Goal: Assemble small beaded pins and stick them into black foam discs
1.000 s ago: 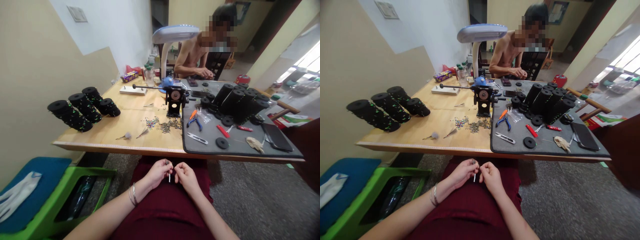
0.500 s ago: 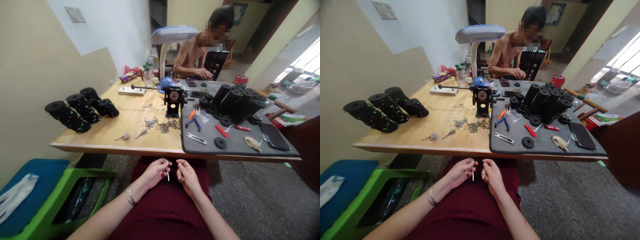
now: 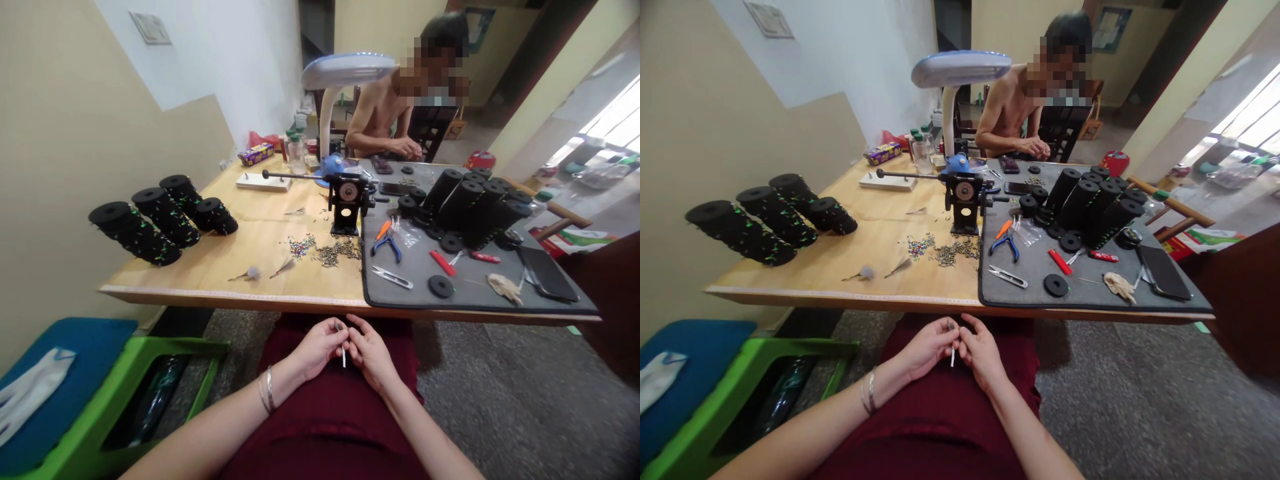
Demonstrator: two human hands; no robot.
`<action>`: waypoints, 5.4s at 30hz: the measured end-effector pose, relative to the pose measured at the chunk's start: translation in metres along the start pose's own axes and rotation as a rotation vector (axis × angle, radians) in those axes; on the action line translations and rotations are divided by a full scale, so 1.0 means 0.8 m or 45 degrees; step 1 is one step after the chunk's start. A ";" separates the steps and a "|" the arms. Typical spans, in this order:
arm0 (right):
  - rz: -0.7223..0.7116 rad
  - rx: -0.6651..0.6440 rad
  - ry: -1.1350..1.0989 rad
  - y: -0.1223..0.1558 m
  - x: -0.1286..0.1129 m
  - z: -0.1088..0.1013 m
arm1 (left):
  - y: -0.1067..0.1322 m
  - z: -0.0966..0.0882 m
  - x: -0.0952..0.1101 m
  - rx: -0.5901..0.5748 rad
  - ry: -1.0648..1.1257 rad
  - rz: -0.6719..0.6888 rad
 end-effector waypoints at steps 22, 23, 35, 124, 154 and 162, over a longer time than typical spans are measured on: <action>-0.276 0.002 0.645 0.009 -0.016 0.001 | -0.001 -0.013 0.013 0.329 -0.301 0.271; -0.272 0.005 0.619 0.009 -0.015 -0.001 | -0.001 -0.014 0.013 0.318 -0.283 0.250; -0.206 0.099 0.231 0.002 -0.012 -0.006 | 0.006 -0.002 0.014 0.180 -0.101 0.021; -0.208 0.180 0.456 0.011 -0.016 -0.006 | -0.003 -0.017 0.004 0.226 -0.093 0.035; -0.339 0.253 0.633 0.018 -0.025 -0.002 | -0.004 -0.014 0.004 0.200 -0.047 -0.004; -0.354 0.272 0.612 0.015 -0.023 -0.005 | -0.003 -0.012 0.006 0.196 -0.114 0.041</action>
Point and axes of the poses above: each hand's wrist, its own y-axis away from the middle knuckle, its own z-axis out of the palm, x = y × z, the point moved 4 cm from there along -y, towards the middle knuckle, and after that the axes turned 3 degrees about x, right-handed, at the moved point
